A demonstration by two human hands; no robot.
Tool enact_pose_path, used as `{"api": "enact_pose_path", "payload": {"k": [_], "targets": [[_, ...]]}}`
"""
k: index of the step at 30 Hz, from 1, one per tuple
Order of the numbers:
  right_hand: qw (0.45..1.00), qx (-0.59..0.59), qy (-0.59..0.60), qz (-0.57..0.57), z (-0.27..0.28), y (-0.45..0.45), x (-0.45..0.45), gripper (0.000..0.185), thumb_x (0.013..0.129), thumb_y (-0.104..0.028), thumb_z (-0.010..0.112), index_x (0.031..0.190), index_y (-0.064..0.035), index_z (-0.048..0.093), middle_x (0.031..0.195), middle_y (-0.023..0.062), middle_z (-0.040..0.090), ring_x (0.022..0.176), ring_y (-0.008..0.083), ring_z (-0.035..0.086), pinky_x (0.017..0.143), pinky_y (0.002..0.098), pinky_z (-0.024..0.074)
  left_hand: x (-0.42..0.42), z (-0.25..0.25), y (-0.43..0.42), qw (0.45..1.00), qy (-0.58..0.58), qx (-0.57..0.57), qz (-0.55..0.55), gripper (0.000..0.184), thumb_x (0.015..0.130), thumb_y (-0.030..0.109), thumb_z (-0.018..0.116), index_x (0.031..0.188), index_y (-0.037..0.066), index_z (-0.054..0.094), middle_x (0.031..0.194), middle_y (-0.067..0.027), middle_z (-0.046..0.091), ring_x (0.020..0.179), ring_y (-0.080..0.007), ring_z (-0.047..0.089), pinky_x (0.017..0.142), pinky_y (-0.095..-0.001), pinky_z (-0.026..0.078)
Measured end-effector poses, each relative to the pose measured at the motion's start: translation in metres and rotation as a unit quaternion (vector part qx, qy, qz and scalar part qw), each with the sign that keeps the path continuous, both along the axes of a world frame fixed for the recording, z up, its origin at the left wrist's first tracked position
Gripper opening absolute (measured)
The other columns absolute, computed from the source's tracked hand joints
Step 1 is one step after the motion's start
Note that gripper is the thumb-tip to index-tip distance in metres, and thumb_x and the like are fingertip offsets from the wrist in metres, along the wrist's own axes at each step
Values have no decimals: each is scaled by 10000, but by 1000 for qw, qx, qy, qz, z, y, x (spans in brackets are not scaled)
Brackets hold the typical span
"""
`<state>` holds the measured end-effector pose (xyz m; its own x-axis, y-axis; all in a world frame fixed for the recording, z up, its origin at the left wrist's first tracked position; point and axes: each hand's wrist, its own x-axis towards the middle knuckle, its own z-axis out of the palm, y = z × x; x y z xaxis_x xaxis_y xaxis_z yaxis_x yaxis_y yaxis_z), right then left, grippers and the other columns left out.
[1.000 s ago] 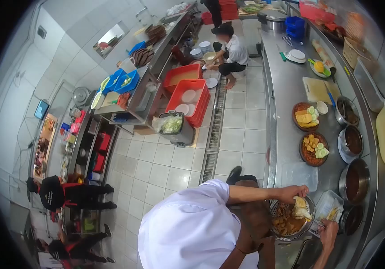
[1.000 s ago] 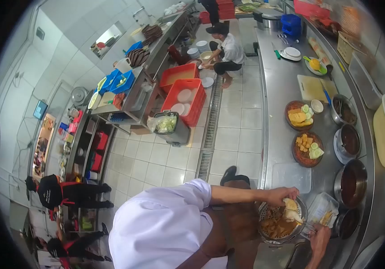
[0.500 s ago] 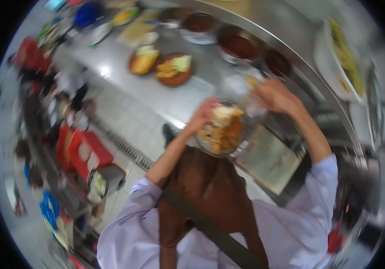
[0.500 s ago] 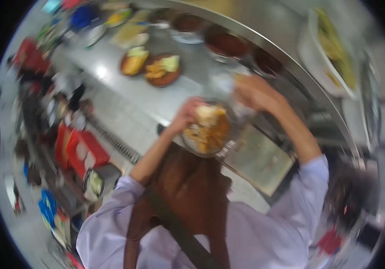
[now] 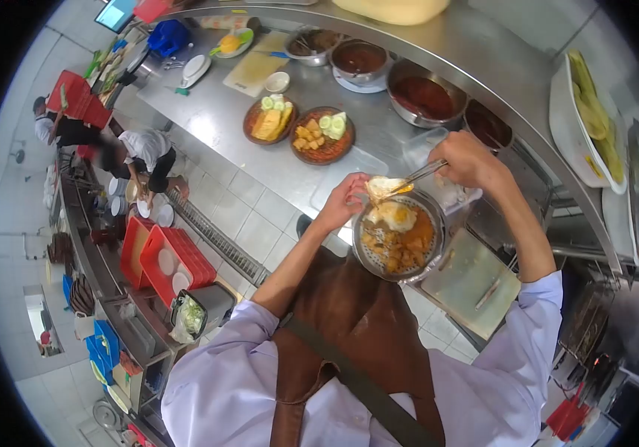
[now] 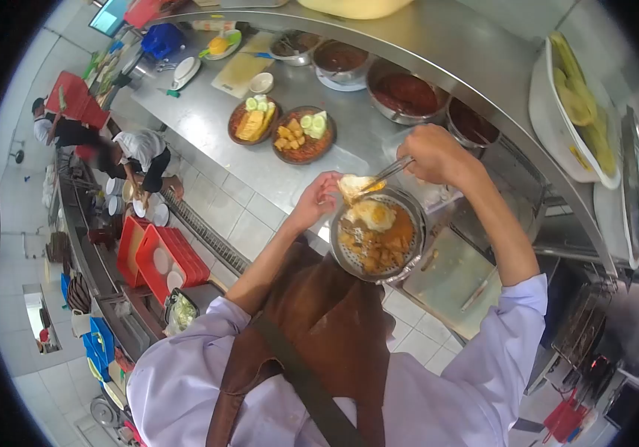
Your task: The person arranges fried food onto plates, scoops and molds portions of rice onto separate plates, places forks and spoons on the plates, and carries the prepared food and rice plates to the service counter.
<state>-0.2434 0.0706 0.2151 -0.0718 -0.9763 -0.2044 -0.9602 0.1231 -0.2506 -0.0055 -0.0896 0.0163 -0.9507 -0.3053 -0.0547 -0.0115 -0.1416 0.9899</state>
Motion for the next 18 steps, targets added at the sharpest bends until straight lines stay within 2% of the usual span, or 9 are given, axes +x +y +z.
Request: {"api": "enact_pose_path", "payload": {"k": [2, 6, 7, 9, 12, 13, 15, 17, 18], "targets": [[1000, -16, 4, 5, -1, -29, 4, 204, 680, -118, 747, 874, -57, 722, 792, 183, 668, 795, 351, 647, 725, 440, 498, 9, 6, -23, 994, -19, -98, 34, 677, 696, -102, 557, 1322, 103, 405, 1191, -43, 558, 1054, -154, 553, 858, -289, 437], [995, -78, 33, 58, 4, -115, 23, 208, 681, -131, 749, 879, -69, 725, 790, 181, 669, 787, 352, 648, 728, 436, 505, 29, 9, -94, 981, 34, -132, 141, 757, 676, -115, 596, 1353, 109, 341, 1246, -76, 530, 1054, -192, 571, 850, -305, 456], [995, -76, 35, 62, 6, -142, 30, 208, 681, -131, 749, 879, -69, 725, 790, 181, 669, 787, 352, 648, 728, 436, 505, 36, 11, -115, 980, 36, -130, 145, 757, 676, -115, 596, 1353, 109, 341, 1246, -76, 530, 1054, -192, 571, 850, -305, 456], [986, -96, 86, 105, 8, -202, 45, 227, 677, -140, 755, 895, -82, 730, 784, 181, 669, 776, 358, 649, 715, 440, 513, 49, 14, -161, 960, 52, -136, 237, 718, 685, -126, 593, 1328, 102, 368, 1238, -76, 520, 1042, -193, 575, 838, -301, 459], [976, -74, 142, 148, 2, -296, 65, 210, 676, -140, 754, 878, -86, 730, 770, 174, 667, 764, 365, 648, 691, 450, 516, 66, 4, -240, 950, 48, -147, 272, 643, 711, -117, 601, 1292, 84, 411, 1202, -70, 535, 1006, -176, 582, 809, -269, 460], [975, -71, 148, 150, -1, -325, 70, 210, 676, -140, 754, 878, -86, 730, 770, 174, 667, 764, 365, 648, 691, 450, 516, 70, -1, -266, 950, 52, -143, 273, 643, 711, -117, 601, 1292, 84, 411, 1202, -70, 535, 1006, -176, 582, 809, -269, 460], [975, -129, 94, 154, -17, -378, 78, 116, 612, -77, 648, 721, -73, 689, 727, 183, 650, 727, 389, 638, 642, 480, 501, 77, -13, -311, 949, 47, -120, 287, 654, 695, -172, 562, 1286, 69, 419, 1189, -70, 518, 986, -159, 566, 746, -234, 482], [972, -131, 96, 172, -38, -434, 81, 130, 597, -83, 673, 725, -77, 692, 729, 180, 651, 736, 386, 639, 634, 471, 499, 79, -23, -344, 944, 19, -111, 309, 620, 694, -171, 575, 1255, 56, 442, 1152, -75, 531, 960, -146, 570, 726, -214, 488], [973, -110, 104, 176, -47, -458, 82, 141, 595, -88, 687, 735, -83, 698, 727, 176, 652, 740, 382, 641, 637, 470, 499, 78, -46, -362, 931, 16, -144, 334, 597, 702, -163, 574, 1246, 49, 445, 1144, -85, 539, 926, -151, 585, 701, -219, 502]]}}
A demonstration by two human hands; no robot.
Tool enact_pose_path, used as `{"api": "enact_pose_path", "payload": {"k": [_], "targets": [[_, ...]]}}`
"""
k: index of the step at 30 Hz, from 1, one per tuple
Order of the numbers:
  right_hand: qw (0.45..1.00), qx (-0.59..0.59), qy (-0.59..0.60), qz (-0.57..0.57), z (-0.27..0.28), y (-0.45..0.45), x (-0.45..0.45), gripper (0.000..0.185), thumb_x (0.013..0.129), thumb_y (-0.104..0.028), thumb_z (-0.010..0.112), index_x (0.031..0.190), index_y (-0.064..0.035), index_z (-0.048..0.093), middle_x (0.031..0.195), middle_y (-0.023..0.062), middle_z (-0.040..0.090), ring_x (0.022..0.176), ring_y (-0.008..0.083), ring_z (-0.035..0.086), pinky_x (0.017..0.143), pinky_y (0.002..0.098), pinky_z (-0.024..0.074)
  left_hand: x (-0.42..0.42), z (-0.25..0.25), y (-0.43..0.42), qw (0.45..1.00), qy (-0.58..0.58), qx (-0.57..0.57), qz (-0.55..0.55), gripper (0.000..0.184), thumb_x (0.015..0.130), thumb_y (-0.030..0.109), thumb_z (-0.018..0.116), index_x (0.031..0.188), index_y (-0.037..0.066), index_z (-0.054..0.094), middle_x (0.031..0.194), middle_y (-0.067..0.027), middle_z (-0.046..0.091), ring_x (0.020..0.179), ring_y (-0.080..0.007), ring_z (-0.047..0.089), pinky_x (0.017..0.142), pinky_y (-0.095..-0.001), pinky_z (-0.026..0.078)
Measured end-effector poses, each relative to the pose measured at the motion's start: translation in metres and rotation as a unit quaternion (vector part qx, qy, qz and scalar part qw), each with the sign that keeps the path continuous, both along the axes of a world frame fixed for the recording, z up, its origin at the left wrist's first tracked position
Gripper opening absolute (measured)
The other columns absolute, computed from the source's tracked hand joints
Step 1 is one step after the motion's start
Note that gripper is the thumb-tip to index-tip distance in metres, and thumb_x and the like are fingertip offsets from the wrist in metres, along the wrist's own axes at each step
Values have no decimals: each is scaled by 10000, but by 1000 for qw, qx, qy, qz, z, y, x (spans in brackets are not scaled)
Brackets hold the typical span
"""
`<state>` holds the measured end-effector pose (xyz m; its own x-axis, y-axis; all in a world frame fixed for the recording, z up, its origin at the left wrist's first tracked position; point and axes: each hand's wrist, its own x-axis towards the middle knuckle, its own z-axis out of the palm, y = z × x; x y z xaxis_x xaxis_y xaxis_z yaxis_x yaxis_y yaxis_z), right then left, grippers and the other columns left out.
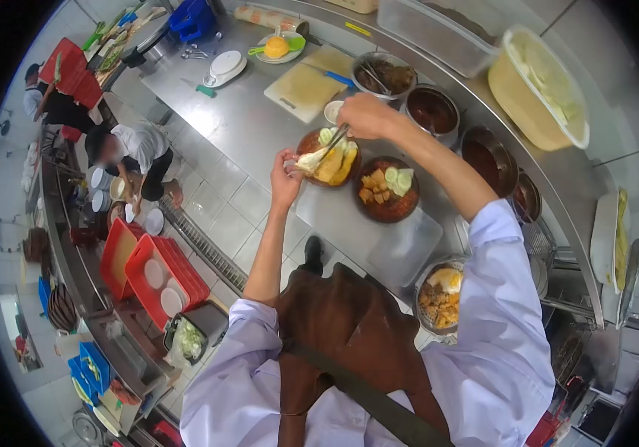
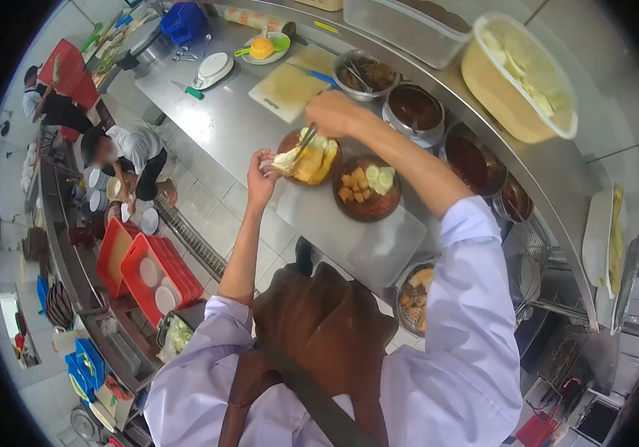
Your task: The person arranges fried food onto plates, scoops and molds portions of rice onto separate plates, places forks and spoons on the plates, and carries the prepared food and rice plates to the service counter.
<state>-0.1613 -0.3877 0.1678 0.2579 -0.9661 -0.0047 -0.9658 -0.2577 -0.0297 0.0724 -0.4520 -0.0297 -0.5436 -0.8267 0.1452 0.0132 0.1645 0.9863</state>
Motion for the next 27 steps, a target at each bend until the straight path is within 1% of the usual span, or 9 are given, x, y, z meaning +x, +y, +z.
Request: {"api": "enact_pose_path", "payload": {"k": [2, 4, 7, 8, 11, 14, 21, 24, 27], "targets": [[1000, 11, -4, 12, -21, -45, -2, 168, 602, -95, 713, 770, -89, 717, 737, 169, 662, 749, 375, 645, 650, 461, 504, -3, -18, -27, 999, -8, -27, 26, 575, 711, -154, 574, 1236, 42, 449, 1136, -95, 548, 892, -156, 599, 675, -223, 515], [999, 52, -3, 8, -44, -84, -6, 166, 611, -99, 717, 776, -80, 722, 748, 168, 670, 753, 369, 650, 656, 453, 509, -5, -27, -40, 984, -155, 75, 52, 511, 711, -7, 660, 1190, 7, 482, 984, -121, 632, 833, -189, 650, 665, -290, 510], [991, 130, 10, -20, -80, -126, -9, 161, 623, -103, 727, 776, -55, 726, 766, 169, 682, 755, 355, 660, 657, 439, 516, -12, -54, -55, 985, -133, 92, 59, 491, 693, 3, 657, 1156, -5, 495, 973, -157, 645, 760, -258, 678, 659, -351, 527], [985, 167, 26, -45, -90, -137, -11, 159, 624, -103, 731, 770, -40, 724, 772, 171, 687, 752, 346, 666, 653, 432, 520, -14, -64, -61, 980, -183, -2, 82, 468, 674, 2, 654, 1120, -4, 513, 924, -168, 670, 729, -314, 676, 674, -391, 528], [976, 201, 62, -60, -98, -152, -12, 162, 622, -114, 741, 759, -29, 725, 756, 168, 688, 731, 332, 673, 635, 425, 524, -13, -56, -69, 968, -243, -54, 36, 394, 683, 45, 652, 1063, 20, 551, 867, -157, 692, 761, -349, 668, 696, -425, 524], [969, 225, 65, -77, -116, -162, -15, 171, 608, -129, 751, 750, -36, 727, 738, 169, 686, 715, 328, 675, 624, 421, 528, -16, -45, -71, 942, -312, -121, 29, 324, 709, 83, 636, 1025, 49, 579, 806, -130, 700, 805, -343, 664, 702, -428, 520], [981, 146, 40, -121, -132, -149, -17, 129, 589, -115, 730, 703, -55, 719, 732, 177, 681, 715, 329, 679, 620, 413, 532, -12, -44, -78, 939, -309, -150, 17, 324, 726, 126, 690, 1035, 83, 602, 832, -85, 715, 730, -307, 680, 660, -396, 528], [972, 37, 34, -229, -118, -103, -17, 97, 598, -121, 716, 679, -67, 712, 724, 172, 677, 704, 335, 677, 611, 418, 534, -2, -39, -82, 960, -273, -57, -24, 396, 755, 140, 697, 1117, 60, 556, 864, -103, 703, 756, -248, 691, 694, -358, 530], [925, 0, -89, -369, -92, -13, -17, 211, 676, -211, 727, 835, -72, 727, 795, 167, 682, 771, 350, 666, 702, 426, 533, 5, -68, -93, 968, -226, -100, -46, 417, 795, 77, 663, 1190, 45, 533, 1023, -117, 652, 877, -202, 667, 753, -337, 528]]}}
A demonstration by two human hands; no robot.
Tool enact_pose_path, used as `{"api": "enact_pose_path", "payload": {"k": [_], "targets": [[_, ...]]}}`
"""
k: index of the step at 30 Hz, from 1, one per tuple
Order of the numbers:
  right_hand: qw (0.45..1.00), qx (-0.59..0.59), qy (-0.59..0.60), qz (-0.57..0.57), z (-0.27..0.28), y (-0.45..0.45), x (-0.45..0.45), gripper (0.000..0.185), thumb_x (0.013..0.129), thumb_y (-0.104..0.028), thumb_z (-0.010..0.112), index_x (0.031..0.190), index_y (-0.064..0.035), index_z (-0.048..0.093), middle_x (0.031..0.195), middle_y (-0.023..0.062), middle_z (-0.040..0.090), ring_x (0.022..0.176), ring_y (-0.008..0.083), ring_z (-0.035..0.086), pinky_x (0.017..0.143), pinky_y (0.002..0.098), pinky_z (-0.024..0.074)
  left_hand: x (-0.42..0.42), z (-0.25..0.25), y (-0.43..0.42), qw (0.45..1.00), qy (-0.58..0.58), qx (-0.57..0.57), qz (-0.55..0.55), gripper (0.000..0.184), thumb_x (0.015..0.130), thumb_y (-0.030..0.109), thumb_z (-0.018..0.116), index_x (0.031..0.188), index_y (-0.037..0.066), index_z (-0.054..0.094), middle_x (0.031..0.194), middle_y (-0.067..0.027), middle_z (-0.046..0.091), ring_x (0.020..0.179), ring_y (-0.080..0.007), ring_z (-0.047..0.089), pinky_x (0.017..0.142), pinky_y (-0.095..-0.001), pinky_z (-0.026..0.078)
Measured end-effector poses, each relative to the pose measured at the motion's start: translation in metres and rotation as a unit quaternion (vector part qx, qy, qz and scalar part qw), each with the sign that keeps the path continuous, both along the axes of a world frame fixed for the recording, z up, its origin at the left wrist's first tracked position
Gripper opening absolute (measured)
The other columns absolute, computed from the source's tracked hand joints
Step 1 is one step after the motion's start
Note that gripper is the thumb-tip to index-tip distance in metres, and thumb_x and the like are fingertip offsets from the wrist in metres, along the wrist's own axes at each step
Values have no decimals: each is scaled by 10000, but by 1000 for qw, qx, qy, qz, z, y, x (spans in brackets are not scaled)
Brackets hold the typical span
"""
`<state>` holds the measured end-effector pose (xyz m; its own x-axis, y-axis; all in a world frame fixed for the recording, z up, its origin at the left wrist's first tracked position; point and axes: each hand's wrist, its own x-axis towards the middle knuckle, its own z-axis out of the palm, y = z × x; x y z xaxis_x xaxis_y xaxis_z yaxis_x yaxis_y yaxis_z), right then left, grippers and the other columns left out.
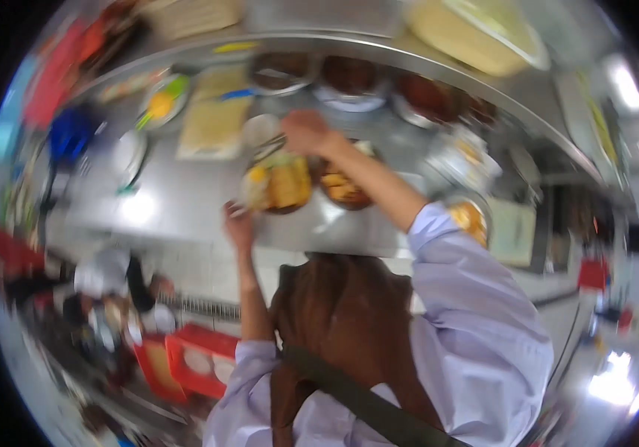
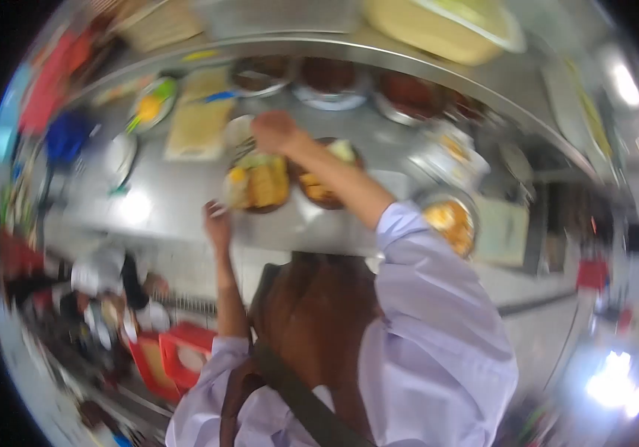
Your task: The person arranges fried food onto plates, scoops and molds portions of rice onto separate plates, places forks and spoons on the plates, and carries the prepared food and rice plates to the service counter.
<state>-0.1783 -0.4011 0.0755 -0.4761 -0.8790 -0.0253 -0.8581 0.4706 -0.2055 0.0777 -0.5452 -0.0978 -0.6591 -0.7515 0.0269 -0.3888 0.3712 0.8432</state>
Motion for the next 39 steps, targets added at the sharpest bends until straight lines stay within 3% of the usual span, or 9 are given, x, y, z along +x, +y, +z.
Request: {"api": "enact_pose_path", "payload": {"k": [4, 12, 15, 17, 20, 26, 28, 34, 39], "targets": [[962, -177, -15, -208, 2, 185, 32, 279, 727, -305, 714, 903, -89, 729, 766, 178, 666, 782, 368, 651, 711, 458, 509, 7, 47, 23, 997, 78, -2, -15, 385, 828, -8, 588, 1204, 31, 513, 1019, -108, 621, 815, -186, 604, 676, -290, 509], [757, -107, -25, -644, -3, 486, 168, 323, 729, -256, 738, 992, -72, 698, 813, 186, 668, 792, 352, 650, 718, 444, 503, -55, 103, 147, 939, 220, -86, -251, 207, 795, -73, 515, 983, 0, 560, 1023, -84, 571, 856, -180, 559, 595, -242, 444], [754, -90, -27, -650, -26, 520, 200, 324, 708, -202, 756, 1003, -79, 699, 854, 170, 670, 805, 332, 651, 728, 425, 509, -87, 98, 241, 815, 215, -118, -525, 323, 777, -78, 599, 1081, 25, 568, 1087, -99, 568, 939, -210, 589, 775, -283, 490], [763, -101, -39, -637, -31, 536, 198, 334, 696, -195, 763, 1008, -93, 700, 876, 159, 665, 835, 330, 648, 733, 426, 509, -95, 66, 305, 817, 70, 186, -542, 520, 760, -61, 643, 1234, 57, 464, 1150, -109, 547, 987, -221, 584, 786, -302, 504], [768, -103, -70, -629, -44, 551, 197, 471, 673, -172, 784, 1111, -90, 628, 950, 145, 630, 872, 342, 635, 747, 427, 503, -111, 69, 383, 798, -54, 270, -536, 819, 724, -40, 702, 1397, 98, 255, 1216, -131, 510, 1021, -235, 578, 841, -342, 512], [722, -254, -129, -630, -83, 595, 181, 739, 616, -227, 852, 1206, -57, 442, 1022, 159, 578, 948, 368, 609, 772, 448, 503, -132, 53, 425, 860, -140, 246, -425, 689, 765, 8, 698, 1348, 114, 347, 1169, -87, 523, 945, -169, 583, 669, -290, 524], [750, -320, -153, -558, -87, 613, 173, 756, 615, -295, 852, 1193, -34, 439, 1082, 201, 552, 952, 419, 593, 769, 476, 498, -123, 50, 431, 845, -109, 403, -334, 641, 782, 23, 691, 1328, 146, 380, 1168, -49, 520, 896, -133, 575, 574, -249, 490], [771, -260, -154, -561, -78, 636, 167, 742, 700, -351, 788, 1225, -8, 390, 1105, 250, 549, 917, 444, 599, 776, 486, 509, -79, 43, 456, 851, -79, 449, -262, 757, 783, 71, 694, 1427, 174, 309, 1359, -71, 403, 1174, -229, 470, 895, -465, 436], [785, -307, -255, -474, -126, 655, 152, 651, 818, -356, 670, 1245, 0, 329, 1094, 285, 557, 919, 432, 613, 788, 506, 489, -48, 41, 489, 891, -22, 401, -213, 715, 793, 59, 690, 1394, 201, 329, 1290, -21, 433, 1126, -208, 491, 842, -455, 422]]}}
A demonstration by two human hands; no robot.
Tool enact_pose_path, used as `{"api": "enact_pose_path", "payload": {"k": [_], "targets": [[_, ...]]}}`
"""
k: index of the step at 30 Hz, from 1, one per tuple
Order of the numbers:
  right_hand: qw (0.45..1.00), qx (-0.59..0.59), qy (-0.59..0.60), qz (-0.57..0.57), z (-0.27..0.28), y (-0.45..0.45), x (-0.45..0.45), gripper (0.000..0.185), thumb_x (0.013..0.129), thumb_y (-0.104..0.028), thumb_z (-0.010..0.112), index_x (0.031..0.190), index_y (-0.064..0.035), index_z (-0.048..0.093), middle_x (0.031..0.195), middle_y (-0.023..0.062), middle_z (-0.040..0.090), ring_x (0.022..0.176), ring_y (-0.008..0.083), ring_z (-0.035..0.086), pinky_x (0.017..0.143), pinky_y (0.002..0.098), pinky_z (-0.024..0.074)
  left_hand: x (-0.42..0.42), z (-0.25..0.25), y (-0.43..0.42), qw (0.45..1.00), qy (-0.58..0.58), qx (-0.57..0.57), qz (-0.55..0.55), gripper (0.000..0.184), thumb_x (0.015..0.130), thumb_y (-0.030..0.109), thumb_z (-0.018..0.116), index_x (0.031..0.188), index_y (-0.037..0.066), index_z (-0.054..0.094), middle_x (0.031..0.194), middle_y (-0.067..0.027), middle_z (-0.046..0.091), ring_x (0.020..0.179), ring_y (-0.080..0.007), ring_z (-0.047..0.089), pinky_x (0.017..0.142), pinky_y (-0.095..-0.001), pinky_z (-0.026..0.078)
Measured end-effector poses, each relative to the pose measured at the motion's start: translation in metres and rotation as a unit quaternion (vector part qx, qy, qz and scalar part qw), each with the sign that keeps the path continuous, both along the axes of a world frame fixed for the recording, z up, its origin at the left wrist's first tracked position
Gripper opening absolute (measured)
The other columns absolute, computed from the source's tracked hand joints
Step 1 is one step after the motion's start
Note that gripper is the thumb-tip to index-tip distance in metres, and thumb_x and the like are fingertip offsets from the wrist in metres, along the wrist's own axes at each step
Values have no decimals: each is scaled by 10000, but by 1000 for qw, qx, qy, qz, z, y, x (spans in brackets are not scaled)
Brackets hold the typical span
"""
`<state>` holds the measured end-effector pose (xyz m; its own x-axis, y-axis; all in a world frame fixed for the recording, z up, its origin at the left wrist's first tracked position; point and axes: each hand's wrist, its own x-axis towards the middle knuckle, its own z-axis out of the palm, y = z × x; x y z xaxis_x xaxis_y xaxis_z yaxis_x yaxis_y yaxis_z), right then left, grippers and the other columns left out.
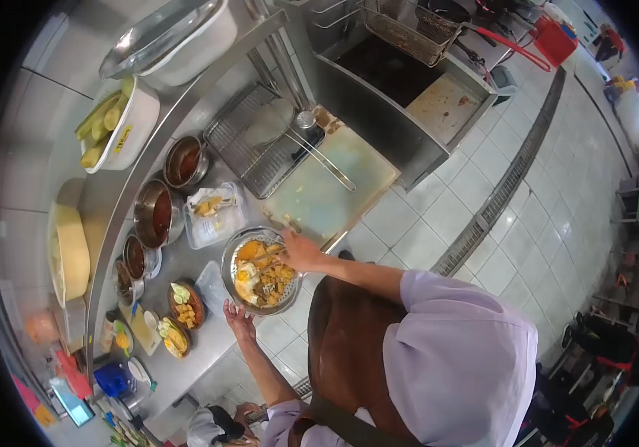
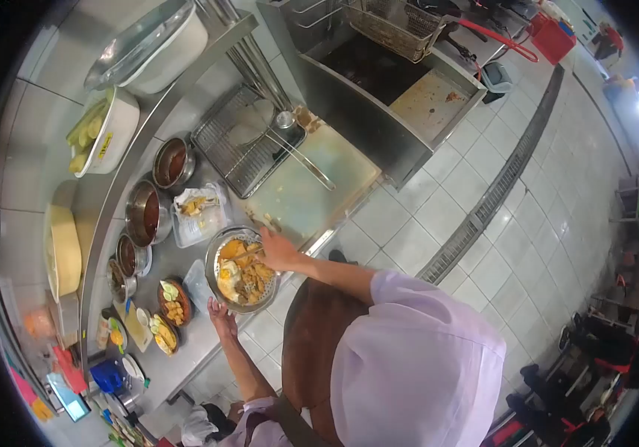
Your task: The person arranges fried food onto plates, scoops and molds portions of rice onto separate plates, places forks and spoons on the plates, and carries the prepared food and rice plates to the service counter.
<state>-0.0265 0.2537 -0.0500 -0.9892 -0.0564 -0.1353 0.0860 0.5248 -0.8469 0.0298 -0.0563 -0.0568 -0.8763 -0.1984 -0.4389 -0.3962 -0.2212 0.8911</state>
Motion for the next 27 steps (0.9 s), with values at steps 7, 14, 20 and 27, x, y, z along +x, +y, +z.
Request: {"api": "enact_pose_path", "payload": {"k": [7, 14, 20, 27], "targets": [[990, -70, 70, 102, 39, 62, 46, 528, 848, -253, 656, 1204, -1, 358, 1105, 293, 555, 924, 452, 604, 773, 518, 484, 84, 31, 56, 996, 51, -51, 61, 679, 813, 77, 672, 1381, 224, 329, 1233, 31, 417, 1066, -171, 499, 770, -390, 441], [993, -105, -19, 45, 90, 238, 139, 554, 810, -305, 719, 1187, -36, 415, 1126, 224, 546, 1023, 408, 572, 835, 454, 468, 142, 70, 217, 991, 114, -64, 15, 705, 778, 23, 682, 1375, 171, 338, 1142, -6, 465, 1009, -191, 550, 733, -370, 524], [961, -85, 130, -231, 59, 430, 217, 441, 798, -226, 735, 1111, -52, 477, 930, 95, 565, 778, 197, 580, 679, 337, 495, 121, 51, 422, 985, 93, 40, -138, 694, 741, 55, 719, 1326, 192, 371, 1175, -17, 455, 968, -179, 565, 669, -303, 523], [877, -54, 154, -451, 79, 705, 243, 227, 830, -134, 681, 1014, -65, 568, 733, -2, 543, 638, 74, 499, 551, 257, 413, 74, 43, 744, 945, 111, 71, -298, 588, 785, -34, 668, 1259, 119, 354, 1070, -46, 457, 825, -143, 575, 573, -278, 558]]}}
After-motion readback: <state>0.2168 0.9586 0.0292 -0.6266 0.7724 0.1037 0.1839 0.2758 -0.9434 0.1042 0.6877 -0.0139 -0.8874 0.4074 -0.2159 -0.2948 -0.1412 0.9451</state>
